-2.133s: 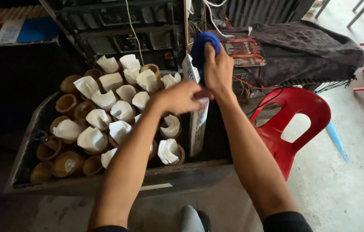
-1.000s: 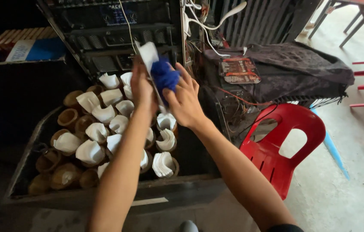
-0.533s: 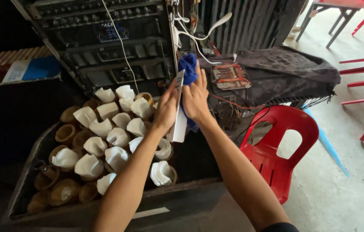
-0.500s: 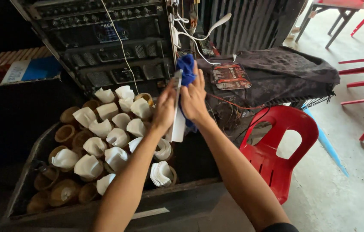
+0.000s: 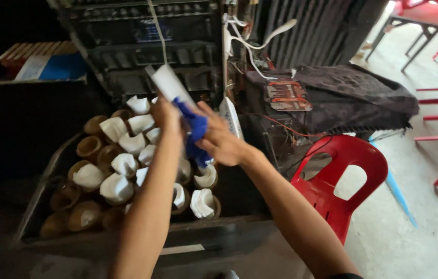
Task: Cleaning plastic reserved signs using a cloth.
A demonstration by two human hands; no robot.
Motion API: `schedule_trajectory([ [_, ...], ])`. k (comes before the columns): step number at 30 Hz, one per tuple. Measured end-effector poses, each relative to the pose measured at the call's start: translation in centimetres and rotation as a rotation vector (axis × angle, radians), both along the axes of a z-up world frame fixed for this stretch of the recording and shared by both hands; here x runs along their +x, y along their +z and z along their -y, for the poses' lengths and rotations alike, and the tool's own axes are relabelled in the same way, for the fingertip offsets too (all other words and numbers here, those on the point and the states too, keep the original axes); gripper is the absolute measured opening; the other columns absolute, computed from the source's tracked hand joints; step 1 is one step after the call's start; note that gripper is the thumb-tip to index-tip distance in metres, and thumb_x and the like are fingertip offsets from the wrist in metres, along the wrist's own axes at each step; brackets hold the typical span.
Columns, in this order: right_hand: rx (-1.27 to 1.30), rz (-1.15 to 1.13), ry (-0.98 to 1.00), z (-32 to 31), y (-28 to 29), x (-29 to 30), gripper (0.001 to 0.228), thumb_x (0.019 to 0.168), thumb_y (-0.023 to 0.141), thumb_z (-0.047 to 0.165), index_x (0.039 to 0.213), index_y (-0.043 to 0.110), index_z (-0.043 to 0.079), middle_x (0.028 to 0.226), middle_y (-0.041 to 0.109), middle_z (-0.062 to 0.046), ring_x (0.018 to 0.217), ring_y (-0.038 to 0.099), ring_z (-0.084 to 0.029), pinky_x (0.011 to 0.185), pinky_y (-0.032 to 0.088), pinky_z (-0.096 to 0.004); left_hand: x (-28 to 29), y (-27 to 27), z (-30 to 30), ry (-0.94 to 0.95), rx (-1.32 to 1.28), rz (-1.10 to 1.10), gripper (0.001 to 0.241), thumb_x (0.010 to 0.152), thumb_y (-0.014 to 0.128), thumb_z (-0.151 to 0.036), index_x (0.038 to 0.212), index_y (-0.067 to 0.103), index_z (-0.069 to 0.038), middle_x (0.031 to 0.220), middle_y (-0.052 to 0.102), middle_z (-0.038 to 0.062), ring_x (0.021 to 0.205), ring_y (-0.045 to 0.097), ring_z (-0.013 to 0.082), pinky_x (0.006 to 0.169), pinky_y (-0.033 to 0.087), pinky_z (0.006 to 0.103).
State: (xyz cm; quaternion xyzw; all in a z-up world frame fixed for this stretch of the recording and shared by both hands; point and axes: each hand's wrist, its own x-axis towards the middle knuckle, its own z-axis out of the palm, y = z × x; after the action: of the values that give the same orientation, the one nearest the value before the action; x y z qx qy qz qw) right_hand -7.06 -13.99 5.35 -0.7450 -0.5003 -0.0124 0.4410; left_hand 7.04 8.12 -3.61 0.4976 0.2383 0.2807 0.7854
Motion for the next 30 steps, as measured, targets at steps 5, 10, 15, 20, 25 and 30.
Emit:
schedule_trajectory([
  [5, -0.176, 0.283, -0.257, 0.9, -1.5, 1.3, 0.069, 0.100, 0.059, 0.048, 0.156, 0.044, 0.009, 0.172, 0.023, -0.018, 0.164, 0.007, -0.038, 0.131, 0.009, -0.054, -6.7, 6.7, 4.9, -0.482, -0.080, 0.477, 0.048, 0.103, 0.056, -0.048, 0.115, 0.058, -0.001, 0.093, 0.070, 0.012, 0.083, 0.072, 0.0225, 0.074, 0.060, 0.0385],
  [10, 0.053, 0.263, -0.278, 1.4, -3.7, 4.1, 0.079, 0.105, 0.050, 0.051, 0.163, 0.028, 0.002, 0.173, 0.011, -0.026, 0.163, 0.002, -0.040, 0.131, 0.006, -0.053, -7.8, 7.8, 8.1, -0.577, 0.077, 0.554, 0.044, 0.099, 0.060, -0.040, 0.125, 0.046, -0.007, 0.107, 0.069, 0.012, 0.094, 0.074, 0.0226, 0.083, 0.063, 0.0368],
  [15, 0.184, 0.218, -0.352, 1.0, -2.5, 1.9, 0.078, 0.107, 0.046, 0.048, 0.163, 0.025, -0.001, 0.174, 0.011, -0.028, 0.164, 0.002, -0.041, 0.131, 0.005, -0.050, -7.9, 7.1, 8.7, -0.524, 0.145, 0.600, 0.046, 0.106, 0.059, -0.040, 0.133, 0.049, -0.005, 0.115, 0.063, 0.010, 0.101, 0.064, 0.0168, 0.087, 0.055, 0.0329],
  [20, 0.673, -0.045, -0.239, -0.6, -0.9, 0.3, 0.072, 0.109, 0.055, 0.038, 0.160, 0.020, 0.000, 0.163, 0.034, -0.019, 0.155, 0.030, -0.030, 0.132, 0.019, -0.041, -9.5, 8.5, 8.9, -0.380, 0.205, 0.691, 0.054, 0.105, 0.063, -0.032, 0.142, 0.032, -0.007, 0.125, 0.059, 0.011, 0.113, 0.060, 0.0178, 0.100, 0.050, 0.0317],
  [25, 0.698, -0.241, -0.387, 0.8, -1.3, 1.5, 0.045, 0.113, 0.050, 0.026, 0.149, 0.047, -0.001, 0.143, 0.056, -0.011, 0.132, 0.052, -0.020, 0.118, 0.039, -0.034, -11.3, 9.8, 10.2, -0.334, 0.224, 0.717, 0.070, 0.099, 0.069, -0.031, 0.143, 0.019, -0.010, 0.124, 0.056, 0.012, 0.109, 0.058, 0.0185, 0.094, 0.051, 0.0336],
  [30, 0.669, -0.129, -0.364, 2.8, -0.9, 3.0, 0.041, 0.113, 0.051, 0.018, 0.150, 0.043, 0.001, 0.140, 0.056, -0.006, 0.127, 0.053, -0.015, 0.112, 0.042, -0.031, -12.3, 8.5, 11.4, -0.452, 0.682, 0.788, 0.050, 0.105, 0.067, -0.036, 0.134, 0.038, -0.008, 0.114, 0.053, 0.008, 0.100, 0.054, 0.0177, 0.090, 0.049, 0.0302],
])
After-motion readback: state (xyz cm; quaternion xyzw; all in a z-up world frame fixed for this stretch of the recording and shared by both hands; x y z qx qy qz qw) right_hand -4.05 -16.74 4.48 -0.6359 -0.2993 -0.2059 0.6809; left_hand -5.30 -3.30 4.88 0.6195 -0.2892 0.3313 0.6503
